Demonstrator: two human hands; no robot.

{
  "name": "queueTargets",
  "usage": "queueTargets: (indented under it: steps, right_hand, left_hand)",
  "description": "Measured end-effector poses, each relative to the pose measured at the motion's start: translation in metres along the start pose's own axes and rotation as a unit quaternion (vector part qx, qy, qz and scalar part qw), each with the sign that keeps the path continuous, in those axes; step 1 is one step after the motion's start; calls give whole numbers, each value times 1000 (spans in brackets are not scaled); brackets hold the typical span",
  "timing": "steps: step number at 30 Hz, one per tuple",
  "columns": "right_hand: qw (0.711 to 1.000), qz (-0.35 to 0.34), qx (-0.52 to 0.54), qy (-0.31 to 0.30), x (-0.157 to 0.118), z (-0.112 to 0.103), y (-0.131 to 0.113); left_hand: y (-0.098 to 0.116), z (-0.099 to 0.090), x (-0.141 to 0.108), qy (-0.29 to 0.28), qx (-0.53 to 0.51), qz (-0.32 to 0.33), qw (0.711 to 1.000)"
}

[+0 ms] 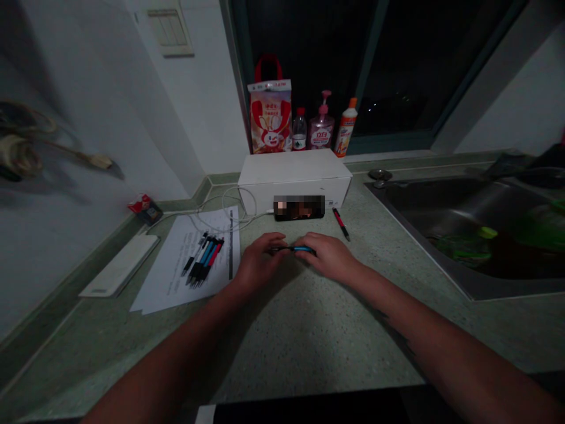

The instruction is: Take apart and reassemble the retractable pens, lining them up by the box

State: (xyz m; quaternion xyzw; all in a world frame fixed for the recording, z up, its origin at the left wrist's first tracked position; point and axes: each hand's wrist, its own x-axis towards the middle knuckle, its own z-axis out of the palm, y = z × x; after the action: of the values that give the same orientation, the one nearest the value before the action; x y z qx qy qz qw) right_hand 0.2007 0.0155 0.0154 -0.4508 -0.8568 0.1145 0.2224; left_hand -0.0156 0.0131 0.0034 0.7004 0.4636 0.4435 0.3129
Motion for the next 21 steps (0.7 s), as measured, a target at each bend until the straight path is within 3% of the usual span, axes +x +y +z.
queueTargets:
  steps: [4,10,21]
  right_hand:
    - [1000,-6,-15,21,-1,0,4]
    - [999,-15,-21,23,-1,2,5]
    - [999,-10,-28,31,0,1,4]
  left_hand:
    - [2,-1,2,-44,7,-70,997]
    - [3,0,4,-14,-20,-72,997]
    - [3,0,4,-31,-31,-93,995]
